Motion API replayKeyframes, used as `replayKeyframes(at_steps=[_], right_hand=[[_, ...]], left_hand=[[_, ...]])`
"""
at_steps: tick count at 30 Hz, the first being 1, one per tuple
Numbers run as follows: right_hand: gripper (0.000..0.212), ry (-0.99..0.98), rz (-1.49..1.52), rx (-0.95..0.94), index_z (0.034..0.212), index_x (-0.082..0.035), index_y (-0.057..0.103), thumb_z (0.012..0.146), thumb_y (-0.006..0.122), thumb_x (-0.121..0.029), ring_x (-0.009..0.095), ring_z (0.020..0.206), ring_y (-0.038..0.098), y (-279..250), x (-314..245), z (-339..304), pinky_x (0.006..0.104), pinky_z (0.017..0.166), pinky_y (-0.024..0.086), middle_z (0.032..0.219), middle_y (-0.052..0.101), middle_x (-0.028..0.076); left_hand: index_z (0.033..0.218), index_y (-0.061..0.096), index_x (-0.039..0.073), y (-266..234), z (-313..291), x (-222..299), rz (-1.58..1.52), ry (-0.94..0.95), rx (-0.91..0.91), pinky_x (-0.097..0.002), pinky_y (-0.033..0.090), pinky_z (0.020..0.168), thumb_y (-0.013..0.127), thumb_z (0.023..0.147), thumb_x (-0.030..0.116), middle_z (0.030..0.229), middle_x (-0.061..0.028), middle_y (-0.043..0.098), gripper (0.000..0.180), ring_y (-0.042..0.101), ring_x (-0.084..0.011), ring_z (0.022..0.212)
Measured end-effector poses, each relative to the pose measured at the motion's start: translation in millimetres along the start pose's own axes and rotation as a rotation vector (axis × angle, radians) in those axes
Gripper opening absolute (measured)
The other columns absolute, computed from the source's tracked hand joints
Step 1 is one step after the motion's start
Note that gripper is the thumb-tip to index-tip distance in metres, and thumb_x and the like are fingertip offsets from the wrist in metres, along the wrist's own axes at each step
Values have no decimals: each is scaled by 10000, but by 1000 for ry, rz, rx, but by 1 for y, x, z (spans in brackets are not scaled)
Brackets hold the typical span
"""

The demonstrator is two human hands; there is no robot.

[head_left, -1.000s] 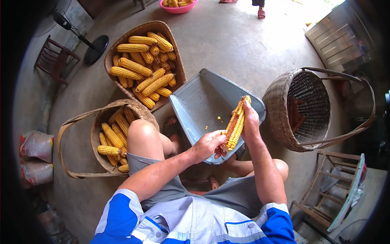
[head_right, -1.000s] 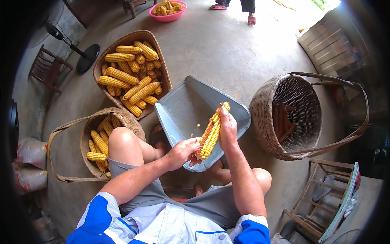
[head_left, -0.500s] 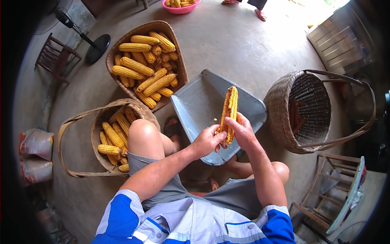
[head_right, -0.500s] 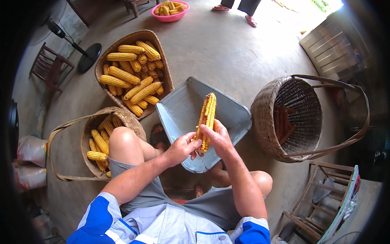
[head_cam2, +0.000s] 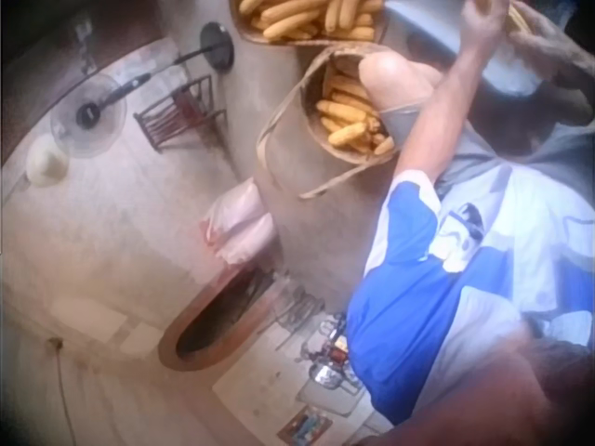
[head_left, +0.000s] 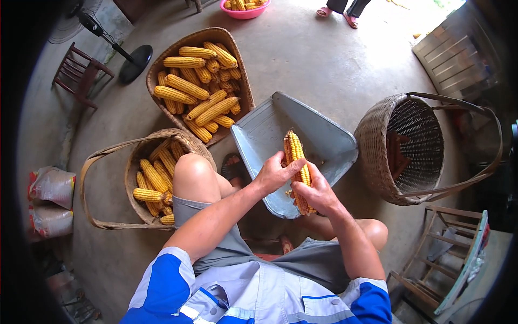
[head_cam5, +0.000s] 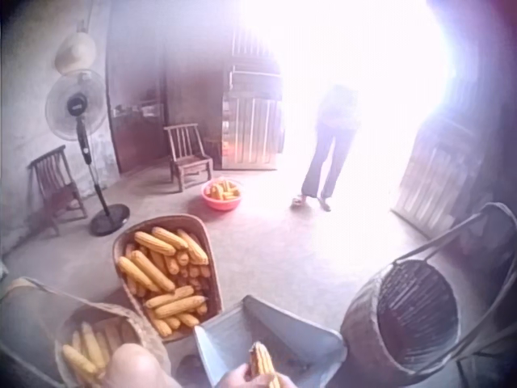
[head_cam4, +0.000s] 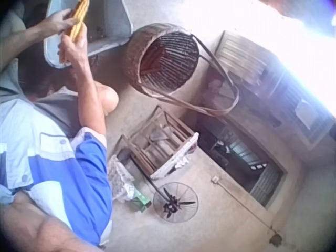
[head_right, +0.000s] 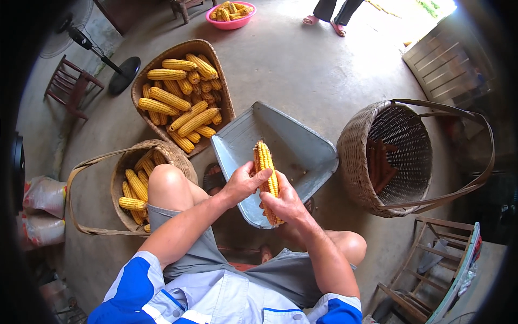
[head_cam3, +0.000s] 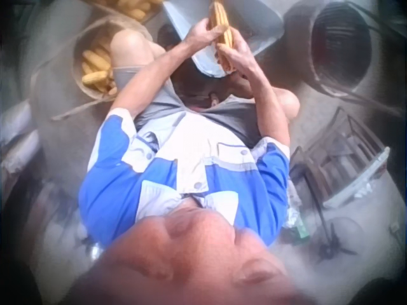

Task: Manual removal of corn kernels from dried cobs into a metal scoop.

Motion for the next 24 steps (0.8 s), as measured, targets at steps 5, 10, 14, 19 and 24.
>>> replayKeyframes(at_steps=[5, 10, 14, 19, 24], right_hand=[[660, 49, 59, -18, 1477, -60, 266, 903, 583, -126, 174, 779, 641, 5, 1, -2, 332, 661, 563, 1002, 582, 103], [584, 50, 141, -53, 1432, -72, 324, 911, 581, -136, 181, 769, 636, 7, 3, -2, 352, 632, 560, 989, 582, 99], [591, 56, 179, -50, 1428, -56, 330, 908, 596, -137, 180, 814, 636, 2, 5, 3, 341, 678, 563, 1006, 585, 96], [618, -25, 104, 2, 1442, -34, 308, 902, 593, -130, 176, 826, 637, 3, 5, 4, 336, 693, 562, 1020, 576, 93], [667, 1, 6, -26, 1463, -12, 246, 894, 581, -108, 172, 750, 649, 13, 16, 3, 332, 654, 560, 1009, 586, 111]], left_hand=[[1126, 560, -54, 4, -1, -4, -95, -17, -28, -334, 532, 823, 622, 944, 488, 1022, -140, 655, 575, 641, -184, 923], [1222, 509, -24, 4, -2, -10, -52, 66, -33, -252, 526, 763, 546, 1008, 386, 1025, -64, 609, 463, 600, -92, 901], [1219, 512, -14, 1, -3, -5, -66, 130, 5, -254, 520, 772, 464, 1041, 372, 1010, -65, 612, 427, 598, -84, 903], [1165, 528, -7, 2, -5, 9, -129, 38, -2, -278, 512, 766, 456, 1036, 455, 942, -55, 621, 485, 602, -98, 876], [994, 564, -14, -3, 0, 0, 153, 187, 283, -335, 507, 693, 484, 992, 563, 844, -85, 635, 583, 613, -177, 749]])
Point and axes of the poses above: each hand's wrist, its own z-axis towards the middle knuckle, its own y-axis out of the palm, x = y × z, the point moved 6 cm from there along z, towards the middle knuckle
